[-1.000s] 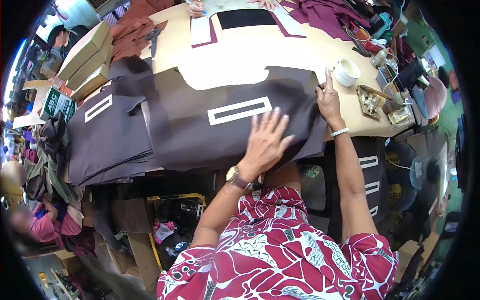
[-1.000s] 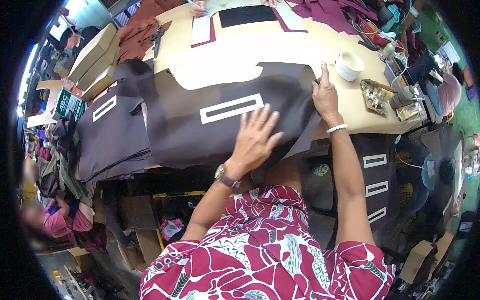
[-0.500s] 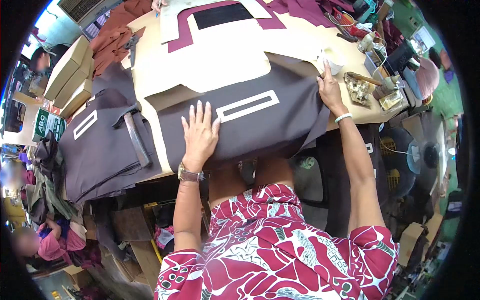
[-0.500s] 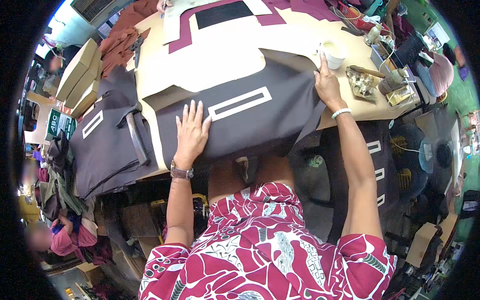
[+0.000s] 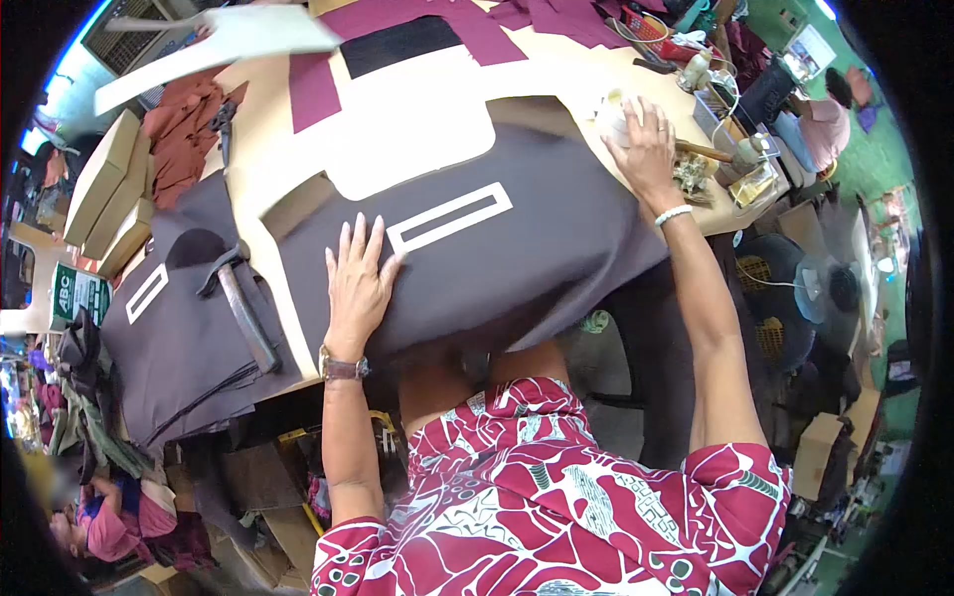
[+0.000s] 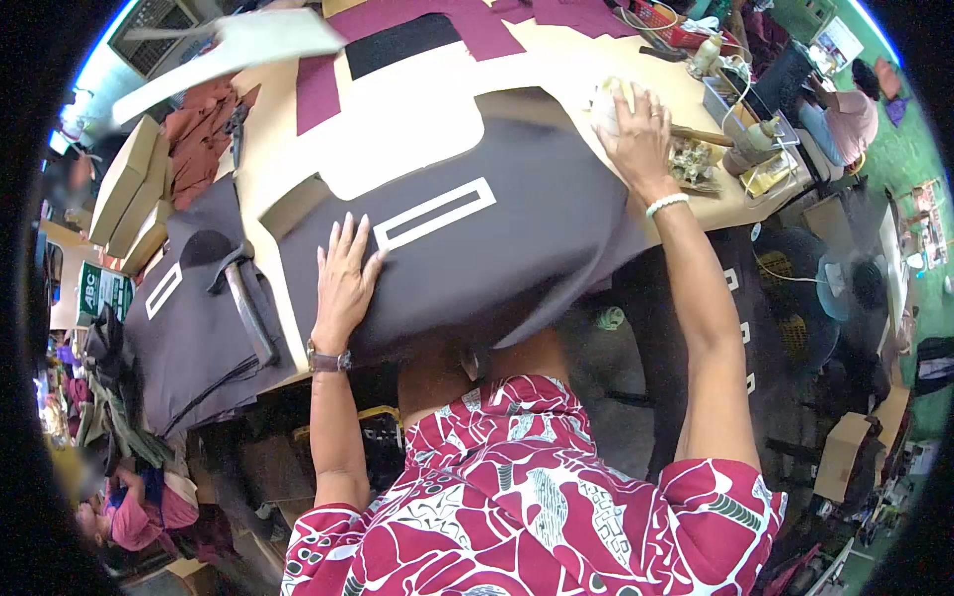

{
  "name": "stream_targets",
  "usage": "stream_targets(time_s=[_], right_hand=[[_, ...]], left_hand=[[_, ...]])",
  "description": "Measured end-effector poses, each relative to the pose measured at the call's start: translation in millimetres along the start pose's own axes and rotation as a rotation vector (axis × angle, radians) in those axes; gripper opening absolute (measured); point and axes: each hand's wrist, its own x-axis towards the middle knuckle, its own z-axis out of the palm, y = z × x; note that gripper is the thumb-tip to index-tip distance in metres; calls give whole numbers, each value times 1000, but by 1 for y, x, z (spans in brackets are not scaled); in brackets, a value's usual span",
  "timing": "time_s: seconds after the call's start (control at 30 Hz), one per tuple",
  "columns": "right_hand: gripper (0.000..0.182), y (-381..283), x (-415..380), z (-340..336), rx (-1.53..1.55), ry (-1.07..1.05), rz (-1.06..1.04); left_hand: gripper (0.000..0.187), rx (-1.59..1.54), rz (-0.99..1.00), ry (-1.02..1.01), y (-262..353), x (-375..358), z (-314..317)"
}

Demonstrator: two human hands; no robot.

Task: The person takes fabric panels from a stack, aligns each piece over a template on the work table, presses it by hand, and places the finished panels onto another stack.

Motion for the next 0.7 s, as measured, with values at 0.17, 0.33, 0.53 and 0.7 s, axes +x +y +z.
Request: stream_targets(time_s=[0.17, 0.33, 0.53, 0.7], right_hand=[[75, 21, 28, 3, -47, -329, 234], [70, 24, 41, 0, 6, -430, 287], [29, 41, 16, -4, -32, -59, 146], [32, 36, 3, -13, -81, -168, 85]], left_hand=[[76, 15, -18, -58, 6, -8, 4], [77, 12, -24, -63, 7, -8, 4], [76, 27, -13, -46, 4, -9, 8], [76, 23, -15, -36, 4, -9, 9]])
